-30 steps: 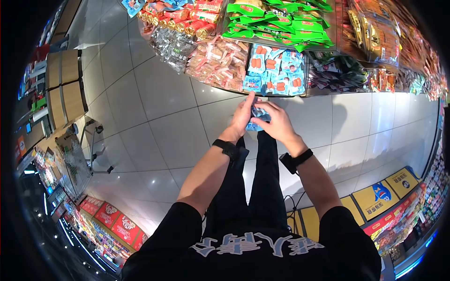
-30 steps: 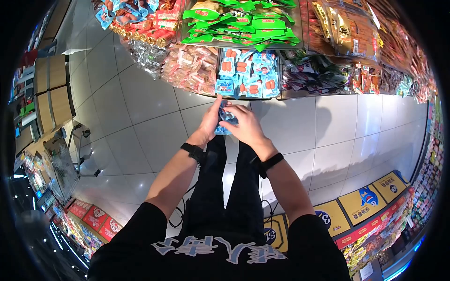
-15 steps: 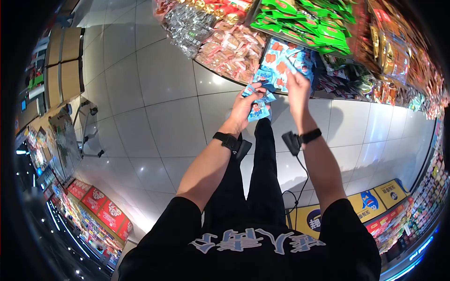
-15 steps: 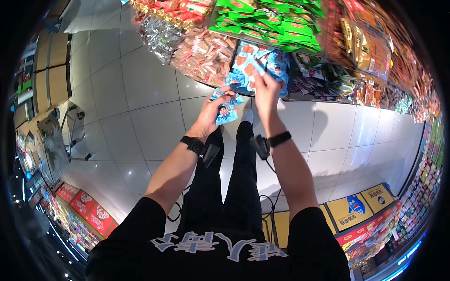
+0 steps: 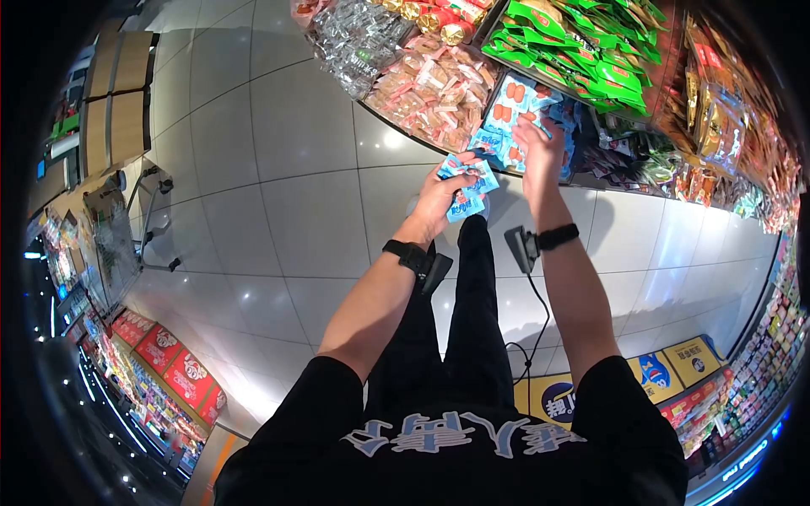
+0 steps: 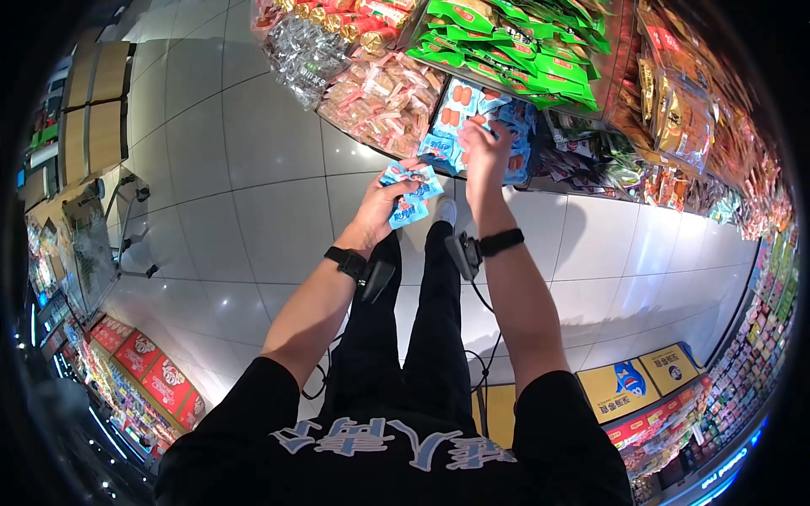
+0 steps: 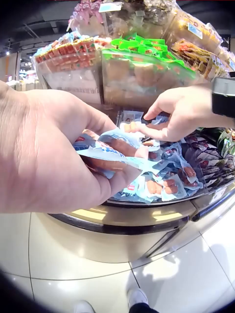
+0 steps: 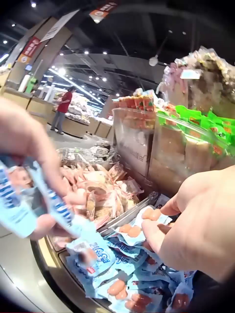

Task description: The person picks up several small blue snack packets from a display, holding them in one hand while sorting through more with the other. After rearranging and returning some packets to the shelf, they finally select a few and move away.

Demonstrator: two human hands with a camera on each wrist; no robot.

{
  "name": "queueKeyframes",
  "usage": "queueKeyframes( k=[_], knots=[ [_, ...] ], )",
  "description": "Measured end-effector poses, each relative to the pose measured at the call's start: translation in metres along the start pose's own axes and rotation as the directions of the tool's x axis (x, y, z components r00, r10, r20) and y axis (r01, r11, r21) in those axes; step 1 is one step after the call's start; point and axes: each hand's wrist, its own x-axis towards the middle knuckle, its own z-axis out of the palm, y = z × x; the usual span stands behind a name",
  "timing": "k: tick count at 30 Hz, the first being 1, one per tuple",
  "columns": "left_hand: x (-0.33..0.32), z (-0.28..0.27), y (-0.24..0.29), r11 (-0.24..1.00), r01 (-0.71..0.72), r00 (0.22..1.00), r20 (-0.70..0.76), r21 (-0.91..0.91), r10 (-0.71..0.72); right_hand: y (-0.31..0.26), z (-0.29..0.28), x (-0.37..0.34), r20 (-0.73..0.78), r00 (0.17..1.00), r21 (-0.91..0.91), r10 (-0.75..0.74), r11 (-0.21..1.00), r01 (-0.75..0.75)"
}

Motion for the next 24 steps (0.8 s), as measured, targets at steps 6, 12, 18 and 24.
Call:
queueKeyframes(
  k=[6, 12, 18, 24],
  knots=[
    [0.010, 0.006, -0.006, 0.999, 0.007, 1.000, 0.026, 0.050, -0.008, 0.010, -0.017, -0.062, 0.302, 0.924, -0.244, 0.235, 0.956, -0.163],
    [0.013, 0.017, -0.013, 0.983, 0.048, 0.998, -0.056, 0.175, -0.039, -0.002, -0.041, -0.056, 0.161, 0.958, -0.348, 0.236, 0.922, -0.168],
    [0.011, 0.016, -0.013, 0.987, 0.087, 0.994, -0.074, 0.135, -0.077, -0.048, -0.045, 0.004, -0.075, 0.859, -0.633, -0.507, 0.689, 0.352],
    [0.006, 0.022, -0.012, 0.988, 0.118, 0.991, -0.076, 0.096, -0.111, -0.030, -0.053, 0.058, 0.390, 0.647, -0.861, -0.655, -0.011, 0.508]
  ],
)
